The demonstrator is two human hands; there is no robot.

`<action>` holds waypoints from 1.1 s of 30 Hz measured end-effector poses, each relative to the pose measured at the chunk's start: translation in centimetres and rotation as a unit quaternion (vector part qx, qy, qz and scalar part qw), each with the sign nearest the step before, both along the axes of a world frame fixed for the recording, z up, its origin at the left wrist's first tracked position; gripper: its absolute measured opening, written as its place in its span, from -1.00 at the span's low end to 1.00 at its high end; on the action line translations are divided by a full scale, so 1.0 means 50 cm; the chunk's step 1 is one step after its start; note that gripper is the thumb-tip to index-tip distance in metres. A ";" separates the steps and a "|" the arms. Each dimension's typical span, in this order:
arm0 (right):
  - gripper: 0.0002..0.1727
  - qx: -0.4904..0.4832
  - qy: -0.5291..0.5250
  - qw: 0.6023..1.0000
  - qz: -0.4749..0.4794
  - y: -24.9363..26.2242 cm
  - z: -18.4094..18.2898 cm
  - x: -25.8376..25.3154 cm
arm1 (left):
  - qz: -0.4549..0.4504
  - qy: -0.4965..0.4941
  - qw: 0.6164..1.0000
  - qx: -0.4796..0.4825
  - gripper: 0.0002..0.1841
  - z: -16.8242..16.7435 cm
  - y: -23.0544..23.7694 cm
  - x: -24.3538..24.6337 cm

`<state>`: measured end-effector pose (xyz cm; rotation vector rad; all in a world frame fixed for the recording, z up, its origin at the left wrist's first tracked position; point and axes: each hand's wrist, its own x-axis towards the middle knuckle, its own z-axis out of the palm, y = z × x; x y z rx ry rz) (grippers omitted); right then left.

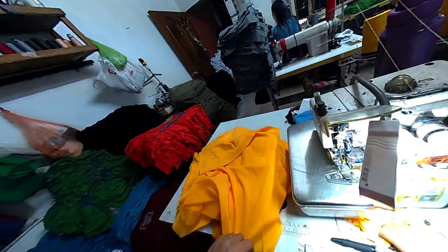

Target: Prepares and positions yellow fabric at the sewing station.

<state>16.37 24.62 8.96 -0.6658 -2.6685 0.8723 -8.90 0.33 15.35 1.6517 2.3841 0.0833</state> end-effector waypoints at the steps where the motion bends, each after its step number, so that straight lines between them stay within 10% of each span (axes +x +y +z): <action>1: -0.47 0.006 -0.002 1.000 0.004 0.002 0.002 0.001 | 0.011 -0.015 0.999 -0.028 -0.82 0.005 -0.004 -0.002; 6: -0.50 0.026 -0.016 0.998 0.063 0.030 -0.033 -0.001 | 0.028 -0.050 0.997 -0.044 -0.77 0.011 0.005 0.000; 16: -0.50 0.052 0.001 0.997 0.062 0.029 -0.045 0.006 | 0.070 0.092 0.951 0.288 -0.73 -0.057 0.042 -0.024; 33: -0.48 0.030 -0.010 0.999 0.027 0.008 0.006 -0.002 | 0.092 0.141 0.931 0.325 -0.53 -0.111 0.084 0.026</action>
